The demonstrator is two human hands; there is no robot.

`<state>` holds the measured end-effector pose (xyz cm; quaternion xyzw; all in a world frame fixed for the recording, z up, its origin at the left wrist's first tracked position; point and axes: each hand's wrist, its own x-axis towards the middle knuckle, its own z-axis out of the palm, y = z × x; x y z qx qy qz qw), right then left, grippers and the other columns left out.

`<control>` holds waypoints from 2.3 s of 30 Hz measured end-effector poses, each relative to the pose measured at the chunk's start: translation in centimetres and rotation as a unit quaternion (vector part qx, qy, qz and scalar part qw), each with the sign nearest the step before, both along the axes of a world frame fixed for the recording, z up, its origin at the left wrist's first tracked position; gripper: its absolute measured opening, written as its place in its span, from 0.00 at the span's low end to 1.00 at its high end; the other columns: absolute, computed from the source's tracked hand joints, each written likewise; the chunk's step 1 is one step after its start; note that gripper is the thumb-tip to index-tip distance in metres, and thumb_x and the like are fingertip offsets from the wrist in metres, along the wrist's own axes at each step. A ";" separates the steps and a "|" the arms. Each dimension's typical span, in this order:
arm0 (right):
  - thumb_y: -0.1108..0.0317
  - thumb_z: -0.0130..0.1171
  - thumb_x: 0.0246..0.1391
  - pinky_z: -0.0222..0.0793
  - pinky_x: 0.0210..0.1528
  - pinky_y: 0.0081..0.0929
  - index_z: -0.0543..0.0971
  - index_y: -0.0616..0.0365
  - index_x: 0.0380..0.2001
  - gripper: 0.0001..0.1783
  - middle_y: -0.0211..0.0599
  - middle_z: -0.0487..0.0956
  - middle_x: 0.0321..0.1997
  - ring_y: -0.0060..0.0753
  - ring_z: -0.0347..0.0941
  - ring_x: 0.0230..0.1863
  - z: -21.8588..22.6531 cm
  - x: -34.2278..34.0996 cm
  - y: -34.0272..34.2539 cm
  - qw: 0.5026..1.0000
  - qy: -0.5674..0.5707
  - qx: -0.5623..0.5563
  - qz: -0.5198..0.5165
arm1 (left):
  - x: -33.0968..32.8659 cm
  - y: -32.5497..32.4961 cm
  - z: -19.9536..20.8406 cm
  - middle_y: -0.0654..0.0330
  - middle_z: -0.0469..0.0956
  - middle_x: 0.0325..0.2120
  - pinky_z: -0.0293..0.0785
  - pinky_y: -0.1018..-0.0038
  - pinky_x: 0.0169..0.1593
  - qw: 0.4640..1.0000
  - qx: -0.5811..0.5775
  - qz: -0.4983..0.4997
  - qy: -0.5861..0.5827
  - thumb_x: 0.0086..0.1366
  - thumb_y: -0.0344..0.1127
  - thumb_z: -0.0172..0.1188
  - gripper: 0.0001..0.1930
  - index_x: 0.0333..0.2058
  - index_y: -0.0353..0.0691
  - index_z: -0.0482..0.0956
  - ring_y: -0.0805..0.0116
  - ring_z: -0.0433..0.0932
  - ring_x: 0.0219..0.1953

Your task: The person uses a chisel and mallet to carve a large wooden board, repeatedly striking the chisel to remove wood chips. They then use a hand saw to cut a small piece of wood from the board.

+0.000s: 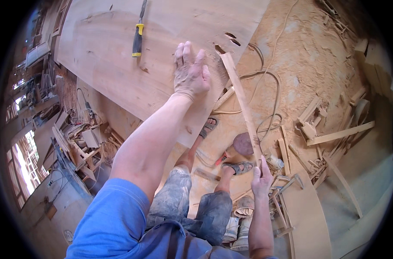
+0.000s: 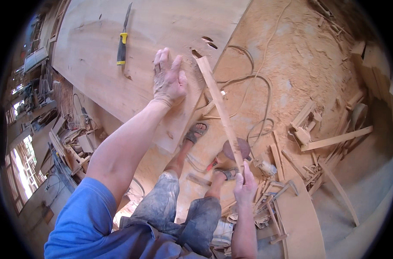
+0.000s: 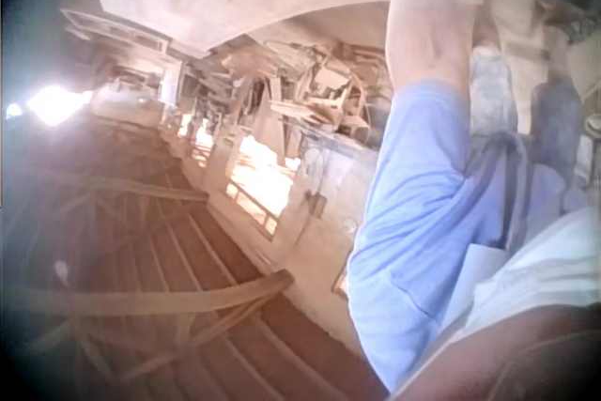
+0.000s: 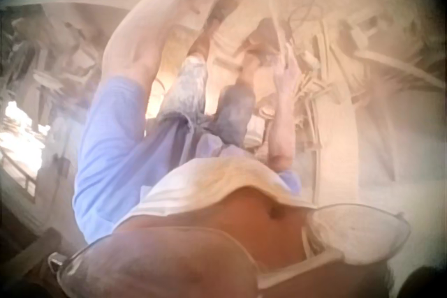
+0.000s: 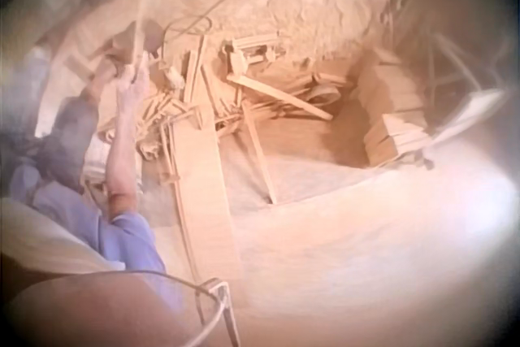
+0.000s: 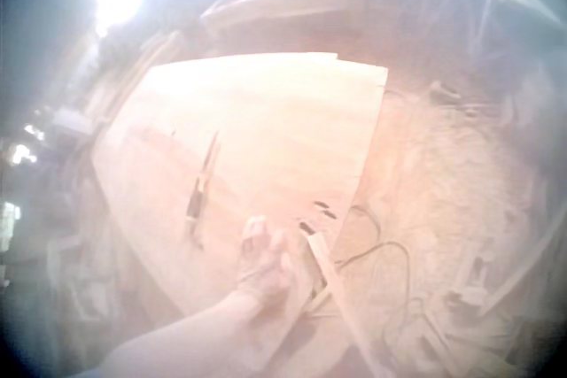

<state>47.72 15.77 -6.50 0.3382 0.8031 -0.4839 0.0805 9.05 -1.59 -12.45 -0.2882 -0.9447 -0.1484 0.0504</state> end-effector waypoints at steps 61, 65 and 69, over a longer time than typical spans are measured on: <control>0.65 0.60 0.67 0.68 0.35 0.18 0.79 0.68 0.56 0.19 0.27 0.77 0.33 0.18 0.71 0.32 -4.0 -4.9 5.1 0.986 -0.026 -0.127 -0.103 | 0.0 -0.3 0.8 0.64 0.60 0.71 0.45 0.49 0.77 0.999 -0.002 -0.039 -0.029 0.56 0.35 0.59 0.28 0.58 0.51 0.76 0.54 0.53 0.74; 0.71 0.62 0.66 0.69 0.42 0.19 0.77 0.69 0.59 0.21 0.28 0.77 0.37 0.21 0.71 0.39 -3.0 -6.5 4.3 0.995 0.003 -0.015 -0.100 | 0.1 -0.4 0.8 0.64 0.62 0.70 0.47 0.49 0.76 0.999 0.008 -0.037 -0.028 0.57 0.34 0.59 0.28 0.59 0.52 0.75 0.54 0.55 0.73; 0.72 0.62 0.65 0.68 0.41 0.18 0.77 0.69 0.60 0.22 0.26 0.76 0.37 0.19 0.69 0.37 -1.5 -7.4 3.8 0.998 -0.010 0.007 -0.061 | 0.0 -0.4 0.8 0.65 0.62 0.71 0.46 0.51 0.77 0.999 0.022 -0.033 -0.032 0.58 0.32 0.58 0.26 0.58 0.50 0.77 0.54 0.55 0.74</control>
